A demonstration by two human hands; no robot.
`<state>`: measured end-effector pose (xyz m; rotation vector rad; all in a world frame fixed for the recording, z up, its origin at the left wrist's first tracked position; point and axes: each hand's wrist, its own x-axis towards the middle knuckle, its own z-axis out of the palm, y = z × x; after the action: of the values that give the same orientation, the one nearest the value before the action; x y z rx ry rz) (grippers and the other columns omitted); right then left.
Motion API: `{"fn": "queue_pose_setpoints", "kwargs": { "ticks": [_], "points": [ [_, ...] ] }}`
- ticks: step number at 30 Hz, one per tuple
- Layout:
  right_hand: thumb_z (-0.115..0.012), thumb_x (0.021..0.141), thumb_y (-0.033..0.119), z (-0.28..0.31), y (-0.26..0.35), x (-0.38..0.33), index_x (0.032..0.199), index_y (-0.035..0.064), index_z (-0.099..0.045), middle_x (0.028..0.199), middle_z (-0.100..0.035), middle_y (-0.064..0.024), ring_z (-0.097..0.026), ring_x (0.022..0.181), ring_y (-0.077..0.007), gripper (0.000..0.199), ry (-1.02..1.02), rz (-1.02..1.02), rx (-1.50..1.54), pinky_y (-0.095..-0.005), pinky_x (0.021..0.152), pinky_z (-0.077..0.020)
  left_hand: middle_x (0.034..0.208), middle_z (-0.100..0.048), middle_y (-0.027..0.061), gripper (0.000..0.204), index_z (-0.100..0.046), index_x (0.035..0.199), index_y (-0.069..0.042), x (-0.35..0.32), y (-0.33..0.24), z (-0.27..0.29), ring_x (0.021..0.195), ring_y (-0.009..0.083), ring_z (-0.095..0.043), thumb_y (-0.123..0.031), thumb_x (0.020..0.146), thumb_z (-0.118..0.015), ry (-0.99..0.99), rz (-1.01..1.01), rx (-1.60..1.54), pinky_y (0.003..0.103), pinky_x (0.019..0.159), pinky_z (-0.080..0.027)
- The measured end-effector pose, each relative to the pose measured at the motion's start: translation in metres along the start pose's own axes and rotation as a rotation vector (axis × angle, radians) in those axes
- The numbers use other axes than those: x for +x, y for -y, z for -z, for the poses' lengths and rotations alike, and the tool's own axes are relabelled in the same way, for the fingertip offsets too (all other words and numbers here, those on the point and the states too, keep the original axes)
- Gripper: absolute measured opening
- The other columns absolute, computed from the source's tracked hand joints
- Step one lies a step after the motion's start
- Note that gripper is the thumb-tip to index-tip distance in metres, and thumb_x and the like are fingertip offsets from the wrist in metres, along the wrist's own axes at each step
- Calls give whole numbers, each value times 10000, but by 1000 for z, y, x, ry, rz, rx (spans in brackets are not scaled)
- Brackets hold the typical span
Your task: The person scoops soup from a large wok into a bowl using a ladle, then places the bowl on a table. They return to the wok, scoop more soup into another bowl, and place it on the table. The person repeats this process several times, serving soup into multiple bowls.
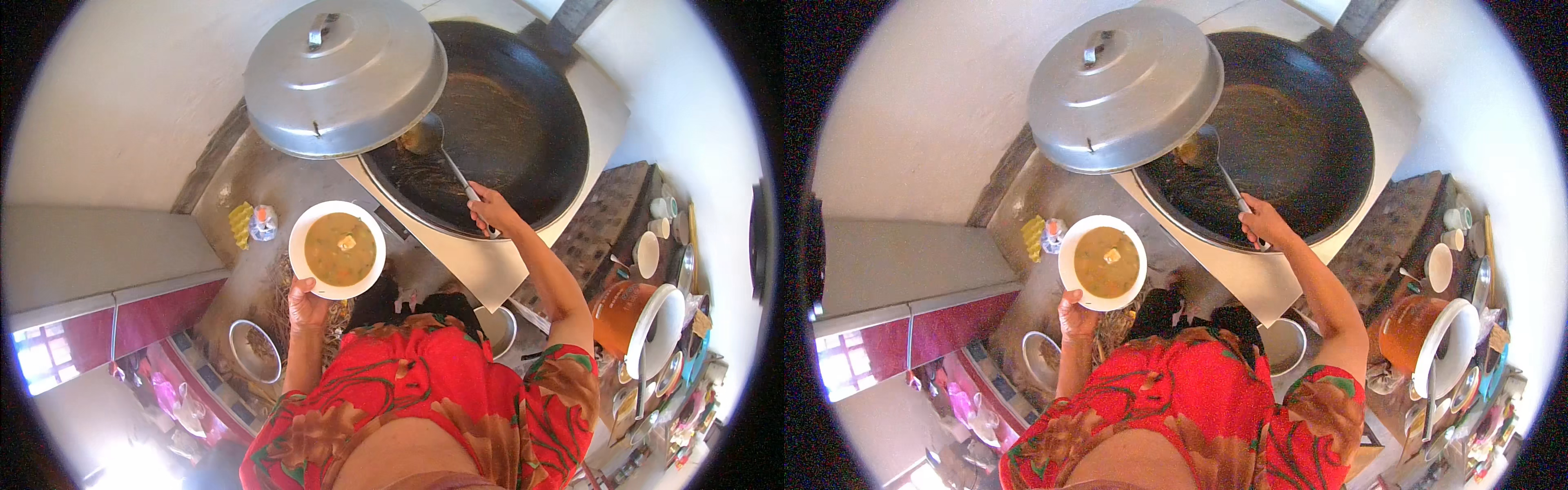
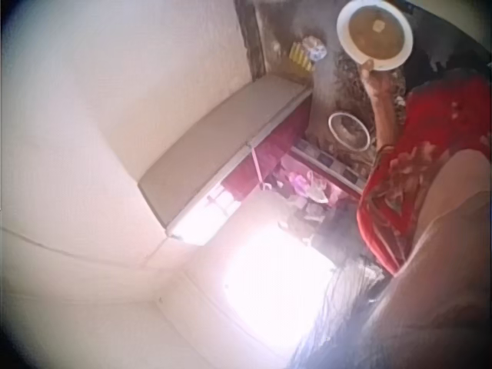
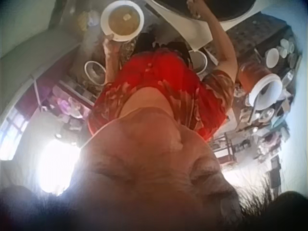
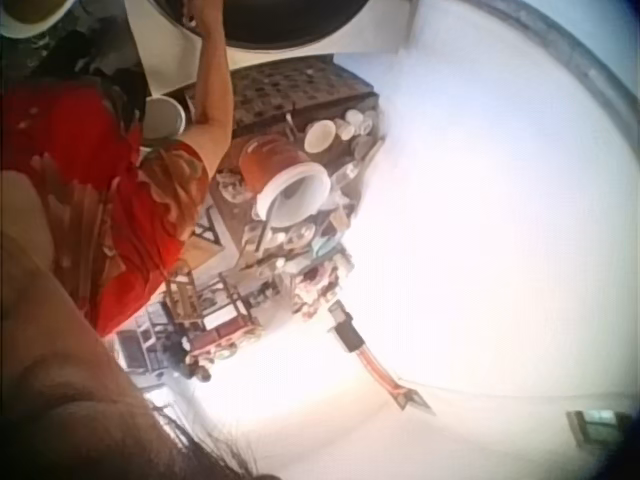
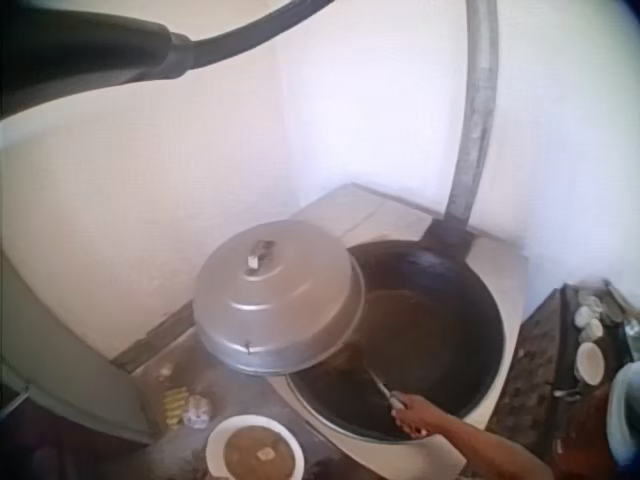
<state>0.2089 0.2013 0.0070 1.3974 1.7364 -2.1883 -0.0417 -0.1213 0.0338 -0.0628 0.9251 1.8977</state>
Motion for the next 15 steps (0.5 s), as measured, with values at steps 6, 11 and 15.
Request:
{"fn": "queue_pose_setpoints", "kwargs": {
  "ticks": [6,11,15],
  "points": [
    [-490,892,100,-6,0,-4,1405,101,-281,656,-495,-27,-446,438,-73,554,234,-35,319,-237,338,-384,1304,-469,159,733,-356,1333,-4,-8,2,4,1201,314,-458,-106,665,-643,11,7,-6,474,1039,-349],
    [-485,890,82,40,-13,-16,1398,120,-302,666,-528,-40,-436,418,-67,541,117,-82,348,-222,340,-375,1229,-535,139,681,-432,1265,27,-15,10,-8,1133,283,-520,-97,641,-675,-39,-13,4,423,997,-397],
    [-469,891,74,84,-16,-6,1353,81,-340,622,-499,-42,-466,438,-131,479,-262,-62,129,-282,335,-399,1214,-545,132,670,-434,1262,27,-10,4,-1,1122,272,-528,-92,650,-679,-15,-13,-1,419,989,-404]
  ]
}}
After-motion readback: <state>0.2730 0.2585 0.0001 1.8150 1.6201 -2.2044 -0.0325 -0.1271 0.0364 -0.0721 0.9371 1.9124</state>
